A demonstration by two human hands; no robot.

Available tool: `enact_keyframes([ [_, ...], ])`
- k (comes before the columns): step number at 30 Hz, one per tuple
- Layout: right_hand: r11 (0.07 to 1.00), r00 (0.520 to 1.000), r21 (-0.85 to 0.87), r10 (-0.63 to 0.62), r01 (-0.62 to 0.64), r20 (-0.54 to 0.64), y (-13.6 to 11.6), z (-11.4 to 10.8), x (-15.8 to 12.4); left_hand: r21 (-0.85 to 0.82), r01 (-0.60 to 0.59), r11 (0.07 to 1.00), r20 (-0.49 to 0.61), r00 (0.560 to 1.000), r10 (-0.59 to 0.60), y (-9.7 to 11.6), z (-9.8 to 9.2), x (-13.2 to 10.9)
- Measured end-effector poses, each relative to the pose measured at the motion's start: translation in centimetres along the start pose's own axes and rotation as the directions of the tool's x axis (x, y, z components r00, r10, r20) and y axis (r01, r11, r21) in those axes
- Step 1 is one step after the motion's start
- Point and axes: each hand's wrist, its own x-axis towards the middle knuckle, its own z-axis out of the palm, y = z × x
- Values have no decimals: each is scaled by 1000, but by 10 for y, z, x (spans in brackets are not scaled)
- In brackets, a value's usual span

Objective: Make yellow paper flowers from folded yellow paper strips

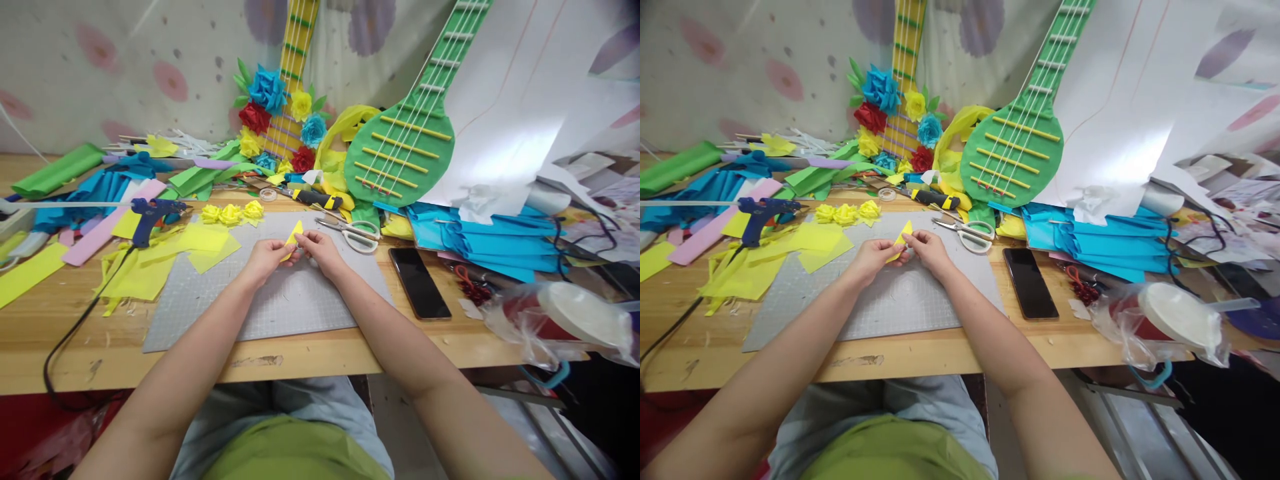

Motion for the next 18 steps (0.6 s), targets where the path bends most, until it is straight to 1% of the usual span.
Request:
enact_keyframes([
  [3, 1000, 1000, -22, 13, -13, 1, 1, 1, 1, 21, -1, 1000, 1, 1000, 1, 0, 2, 0],
  [6, 1000, 999, -22, 14, -15, -49, 5, 0, 3, 24, 11, 1000, 12, 1000, -11, 1, 4, -1],
  [12, 999, 993, 31, -22, 26, -118, 6, -4, 4, 46, 37, 998, 80, 996, -41, 3, 2, -3],
  [15, 998, 994, 61, -13, 19, -106, 3, -4, 3, 43, 14, 999, 47, 999, -16, 3, 1, -2],
  [18, 996, 998, 89, 33, -29, -54, 0, -2, 1, 6, -19, 1000, -5, 1000, 19, 3, 1, -1],
])
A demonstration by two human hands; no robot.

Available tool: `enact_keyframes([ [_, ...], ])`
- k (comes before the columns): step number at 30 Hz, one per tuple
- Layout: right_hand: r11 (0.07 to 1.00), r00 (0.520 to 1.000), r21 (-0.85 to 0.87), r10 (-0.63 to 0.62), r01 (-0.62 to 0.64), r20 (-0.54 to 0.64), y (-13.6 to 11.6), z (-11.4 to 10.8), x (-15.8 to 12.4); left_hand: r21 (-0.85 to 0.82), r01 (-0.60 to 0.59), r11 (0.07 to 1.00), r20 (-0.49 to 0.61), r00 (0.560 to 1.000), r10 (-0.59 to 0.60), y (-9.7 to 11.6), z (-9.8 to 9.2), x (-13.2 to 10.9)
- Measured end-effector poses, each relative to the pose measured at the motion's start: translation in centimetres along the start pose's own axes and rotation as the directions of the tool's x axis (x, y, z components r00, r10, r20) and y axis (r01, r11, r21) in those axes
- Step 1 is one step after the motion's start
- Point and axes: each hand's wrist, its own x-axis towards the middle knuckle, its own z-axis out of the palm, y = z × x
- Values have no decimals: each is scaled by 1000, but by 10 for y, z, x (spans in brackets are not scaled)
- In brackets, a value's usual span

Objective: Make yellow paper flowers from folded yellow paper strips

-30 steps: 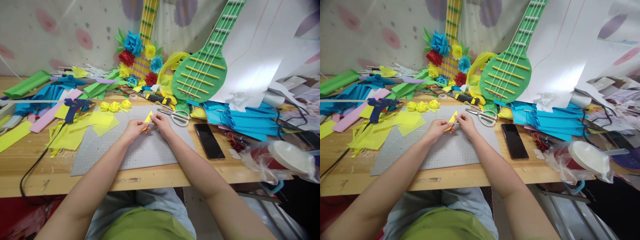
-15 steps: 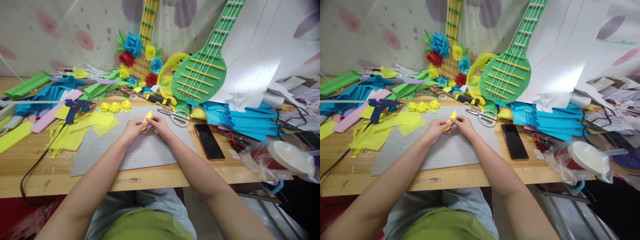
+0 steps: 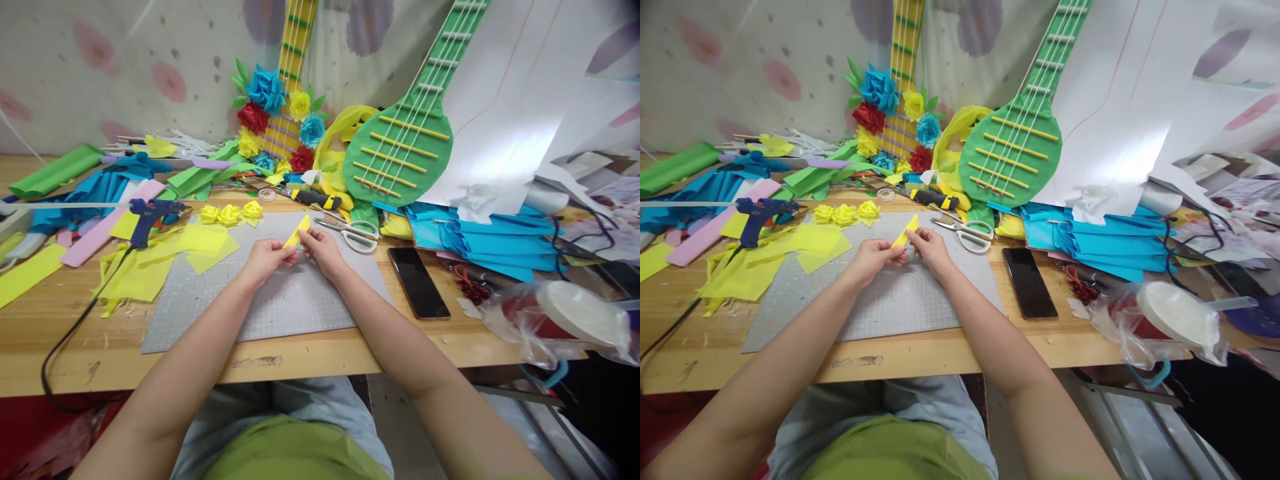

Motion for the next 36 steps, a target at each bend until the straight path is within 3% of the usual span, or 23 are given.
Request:
enact_keyframes([
  [6, 999, 997, -11, 34, -33, 70, 0, 3, -3, -26, -34, 999, -27, 999, 33, 0, 1, -1],
  [14, 1000, 997, -10, 16, -16, -76, 4, -2, 4, 2, 28, 1000, 41, 999, -28, -4, 1, 2],
  [19, 1000, 992, 4, 12, -12, -124, 4, -3, 3, 245, -87, 966, -38, 994, 99, -8, -3, 7],
  [22, 999, 991, 14, 32, -30, -133, 3, -2, 2, 347, -152, 925, -28, 985, 172, -10, -6, 9],
  [28, 997, 997, -29, 71, -71, -1, -2, -4, 0, 235, -118, 965, -3, 992, 122, -6, -9, 11],
  [33, 996, 995, -52, 71, -67, 65, -2, -4, -2, 456, -201, 867, 77, 979, 187, -5, -8, 7],
  [36, 997, 992, -30, 76, -74, 97, -3, -5, -2, 497, -262, 827, 76, 963, 260, -7, -6, 6],
])
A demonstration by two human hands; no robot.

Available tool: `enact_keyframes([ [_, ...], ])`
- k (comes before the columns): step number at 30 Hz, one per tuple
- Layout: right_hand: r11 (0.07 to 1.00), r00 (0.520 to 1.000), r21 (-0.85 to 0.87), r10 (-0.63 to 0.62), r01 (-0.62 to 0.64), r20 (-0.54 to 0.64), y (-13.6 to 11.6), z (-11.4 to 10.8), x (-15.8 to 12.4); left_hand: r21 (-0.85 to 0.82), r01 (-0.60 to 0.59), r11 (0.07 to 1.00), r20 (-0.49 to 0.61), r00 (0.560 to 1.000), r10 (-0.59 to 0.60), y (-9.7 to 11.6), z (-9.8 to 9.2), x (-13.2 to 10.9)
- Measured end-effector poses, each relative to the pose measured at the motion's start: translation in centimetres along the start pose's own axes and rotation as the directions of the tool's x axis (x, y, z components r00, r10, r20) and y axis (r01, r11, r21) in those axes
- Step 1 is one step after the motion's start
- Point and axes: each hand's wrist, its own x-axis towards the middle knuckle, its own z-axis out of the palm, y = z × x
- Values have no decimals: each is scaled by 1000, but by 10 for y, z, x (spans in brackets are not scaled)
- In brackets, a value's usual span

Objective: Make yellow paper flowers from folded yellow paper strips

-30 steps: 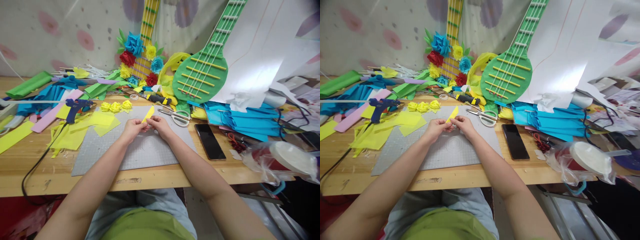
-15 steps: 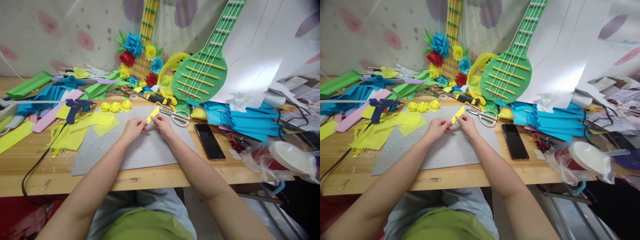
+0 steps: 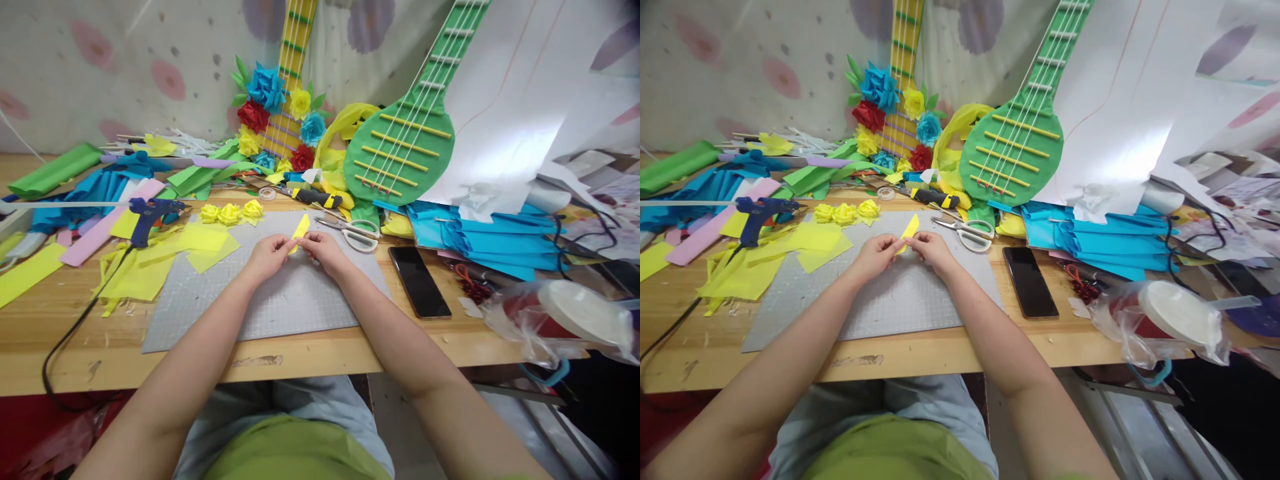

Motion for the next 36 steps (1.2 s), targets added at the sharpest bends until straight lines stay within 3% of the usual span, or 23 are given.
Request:
enact_keyframes([
  [6, 998, 999, 55, 40, -42, 28, 0, -1, 0, 73, -52, 996, -151, 987, 63, 0, 5, -1],
  [14, 999, 1000, 36, 4, -5, 19, 3, -2, 1, -53, 33, 998, -107, 993, -39, 8, 6, -3],
  [21, 990, 991, -139, 54, -36, 123, 0, 0, -3, 35, -64, 997, -194, 978, 70, -5, 2, 1],
  [25, 986, 990, -166, 52, -31, 130, 0, 0, -2, 25, -54, 998, -198, 978, 58, -5, 2, 0],
  [30, 982, 988, -187, 48, -20, 147, 1, -2, -3, -102, -4, 995, -148, 989, -11, -3, 3, 1],
  [36, 966, 979, -257, 65, -13, 195, 0, 0, -4, -42, -39, 998, -264, 964, 27, -2, 2, 2],
])
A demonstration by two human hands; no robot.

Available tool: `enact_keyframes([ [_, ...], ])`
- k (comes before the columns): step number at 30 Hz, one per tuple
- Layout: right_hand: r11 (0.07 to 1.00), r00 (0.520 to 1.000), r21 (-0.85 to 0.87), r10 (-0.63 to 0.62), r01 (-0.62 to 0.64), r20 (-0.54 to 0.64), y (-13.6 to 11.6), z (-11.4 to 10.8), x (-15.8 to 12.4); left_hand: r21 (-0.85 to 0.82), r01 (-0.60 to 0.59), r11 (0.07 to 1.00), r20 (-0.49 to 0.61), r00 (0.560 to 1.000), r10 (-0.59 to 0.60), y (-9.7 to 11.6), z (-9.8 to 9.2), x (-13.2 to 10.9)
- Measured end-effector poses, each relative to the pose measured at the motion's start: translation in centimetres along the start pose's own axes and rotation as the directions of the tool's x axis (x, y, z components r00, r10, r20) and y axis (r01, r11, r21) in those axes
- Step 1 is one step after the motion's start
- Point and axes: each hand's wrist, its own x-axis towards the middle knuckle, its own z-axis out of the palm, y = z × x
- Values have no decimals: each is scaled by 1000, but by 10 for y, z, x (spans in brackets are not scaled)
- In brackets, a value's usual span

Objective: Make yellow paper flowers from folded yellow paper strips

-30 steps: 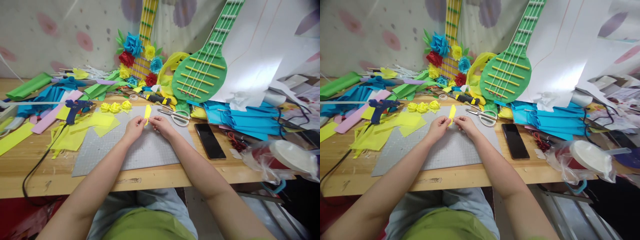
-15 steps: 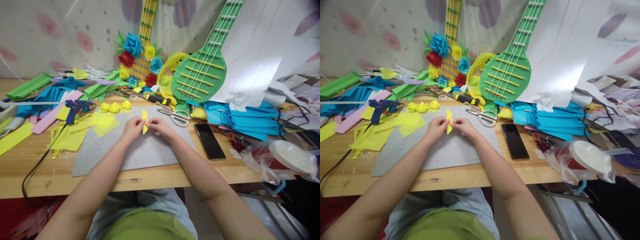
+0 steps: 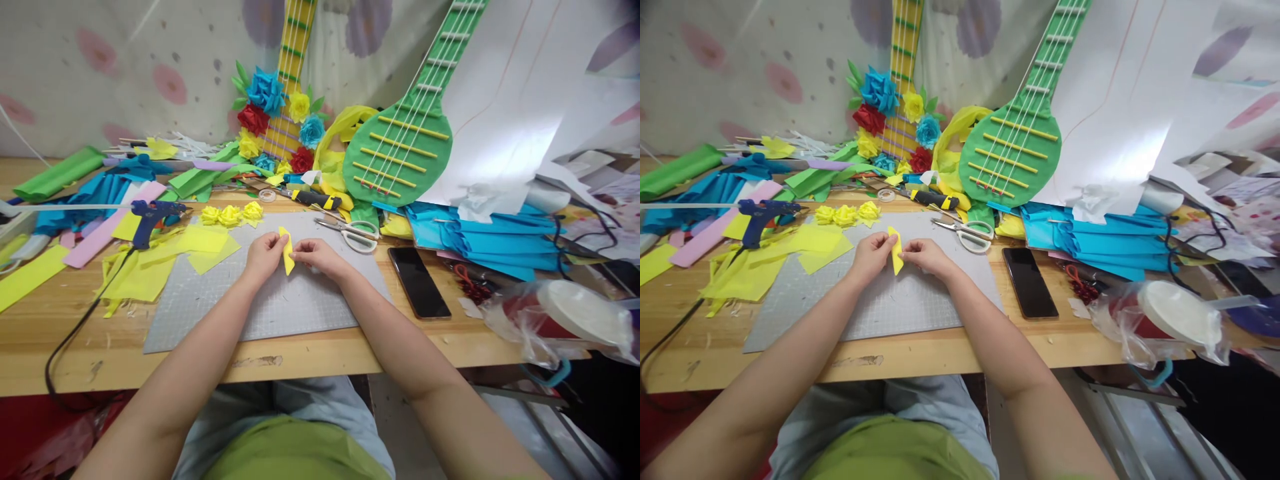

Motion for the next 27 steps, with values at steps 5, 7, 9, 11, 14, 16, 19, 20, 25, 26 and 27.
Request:
enact_keyframes([
  [5, 1000, 1000, -5, 1, 0, 19, -3, 1, -1, -72, 8, 997, -10, 1000, -9, -1, 1, 1],
  [7, 1000, 1000, -11, 0, 1, 31, -5, 1, -2, -131, 61, 989, 10, 998, -61, -1, 1, 1],
  [9, 1000, 999, -23, 3, -2, 44, -5, 2, -3, -161, 79, 984, 9, 997, -79, -1, 0, 1],
  [11, 999, 999, -38, 10, -8, 50, -6, 2, -3, -136, 48, 989, -22, 998, -52, 0, -1, 1],
  [14, 999, 998, -52, 13, -10, 56, -6, 3, -4, -68, 3, 998, -70, 998, -8, -1, -3, 2],
  [16, 998, 998, -54, 17, -13, 64, -6, 3, -4, -73, 8, 997, -89, 996, -15, -3, -2, 2],
  [19, 999, 998, -46, 15, -12, 64, -6, 3, -3, -167, 58, 984, -86, 994, -73, -7, 0, 5],
  [20, 999, 998, -40, 12, -10, 57, -5, 3, -2, -211, 85, 974, -72, 992, -102, -8, 1, 5],
  [25, 1000, 993, 27, -3, 7, -120, 1, 4, 2, -403, 229, 886, 32, 971, -237, -4, 2, 6],
  [26, 999, 985, 36, -12, 18, -170, 2, 4, 2, -420, 252, 872, 56, 966, -252, -2, 2, 5],
  [27, 999, 978, 36, -25, 34, -209, 3, 4, 3, -435, 271, 859, 83, 962, -261, 0, 3, 4],
])
